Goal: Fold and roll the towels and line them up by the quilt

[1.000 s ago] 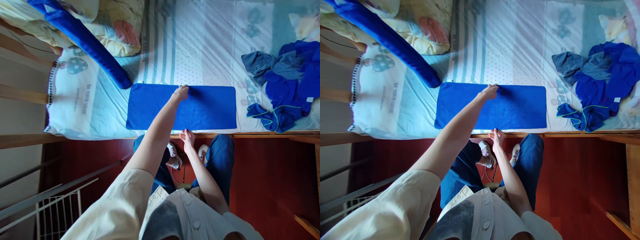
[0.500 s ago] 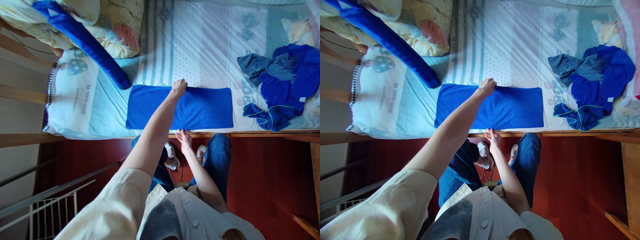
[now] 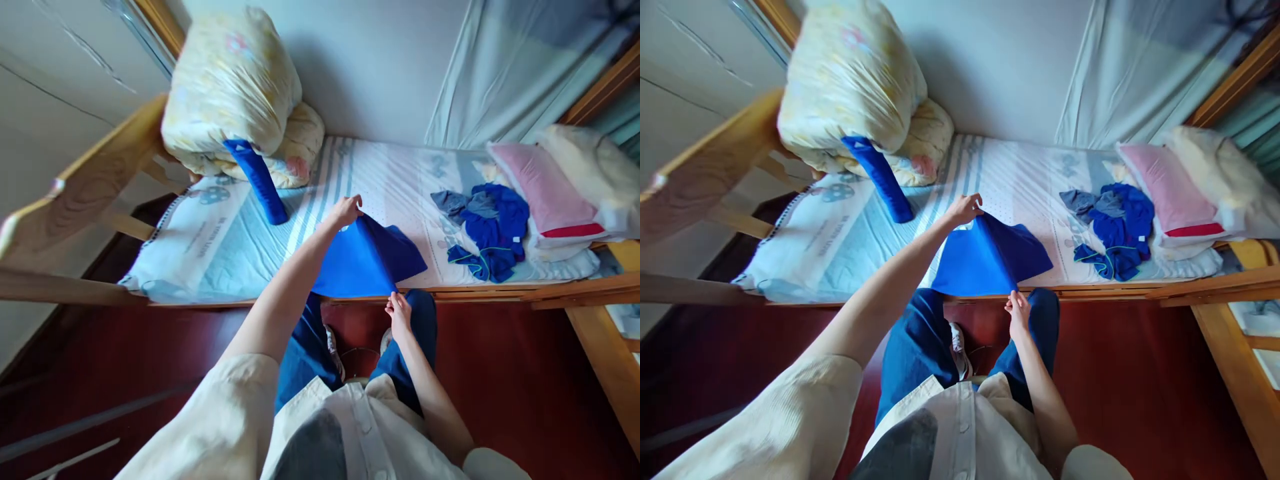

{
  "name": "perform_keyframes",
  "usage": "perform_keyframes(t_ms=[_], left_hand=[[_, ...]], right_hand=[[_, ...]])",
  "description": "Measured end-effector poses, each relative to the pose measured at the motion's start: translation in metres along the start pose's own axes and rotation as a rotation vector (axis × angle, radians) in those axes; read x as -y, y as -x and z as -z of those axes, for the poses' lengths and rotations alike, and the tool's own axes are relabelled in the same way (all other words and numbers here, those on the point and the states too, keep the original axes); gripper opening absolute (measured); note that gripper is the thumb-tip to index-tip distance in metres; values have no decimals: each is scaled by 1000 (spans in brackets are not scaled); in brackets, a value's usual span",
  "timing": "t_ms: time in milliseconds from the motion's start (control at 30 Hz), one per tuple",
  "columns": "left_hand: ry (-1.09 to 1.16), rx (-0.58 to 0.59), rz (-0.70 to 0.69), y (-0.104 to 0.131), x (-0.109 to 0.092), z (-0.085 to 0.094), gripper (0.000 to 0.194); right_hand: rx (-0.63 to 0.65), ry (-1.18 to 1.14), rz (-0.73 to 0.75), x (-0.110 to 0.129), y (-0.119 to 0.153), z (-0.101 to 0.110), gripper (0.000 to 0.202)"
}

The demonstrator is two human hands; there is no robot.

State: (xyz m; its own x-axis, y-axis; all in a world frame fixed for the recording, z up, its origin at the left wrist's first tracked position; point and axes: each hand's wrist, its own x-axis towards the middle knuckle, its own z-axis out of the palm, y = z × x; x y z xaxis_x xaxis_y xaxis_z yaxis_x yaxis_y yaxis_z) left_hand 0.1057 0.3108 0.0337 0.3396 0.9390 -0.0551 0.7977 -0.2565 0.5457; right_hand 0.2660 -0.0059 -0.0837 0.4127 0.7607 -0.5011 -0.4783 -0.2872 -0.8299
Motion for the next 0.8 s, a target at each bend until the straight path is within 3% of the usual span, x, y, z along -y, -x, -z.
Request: perform_keyframes(t_ms=[133, 267, 433, 567, 667, 800], left_hand=[[164, -89, 14, 34, -13, 44, 12], [357, -162, -42, 66, -26, 79, 25], [558, -246, -152, 94, -44, 116, 43], [710, -246, -240, 113, -58, 144, 45], [729, -254, -243, 128, -65, 161, 44], [685, -357, -182, 144, -66, 173, 45]], right_hand=[[20, 38, 178, 47, 7, 23, 47], [3, -21, 339, 105, 8, 30, 51], [43, -59, 501, 181, 5, 19, 53], [88, -37, 634, 234, 5, 7, 53], [91, 7, 718, 263, 8, 2, 54], [125, 88, 791, 287, 16, -2, 50]])
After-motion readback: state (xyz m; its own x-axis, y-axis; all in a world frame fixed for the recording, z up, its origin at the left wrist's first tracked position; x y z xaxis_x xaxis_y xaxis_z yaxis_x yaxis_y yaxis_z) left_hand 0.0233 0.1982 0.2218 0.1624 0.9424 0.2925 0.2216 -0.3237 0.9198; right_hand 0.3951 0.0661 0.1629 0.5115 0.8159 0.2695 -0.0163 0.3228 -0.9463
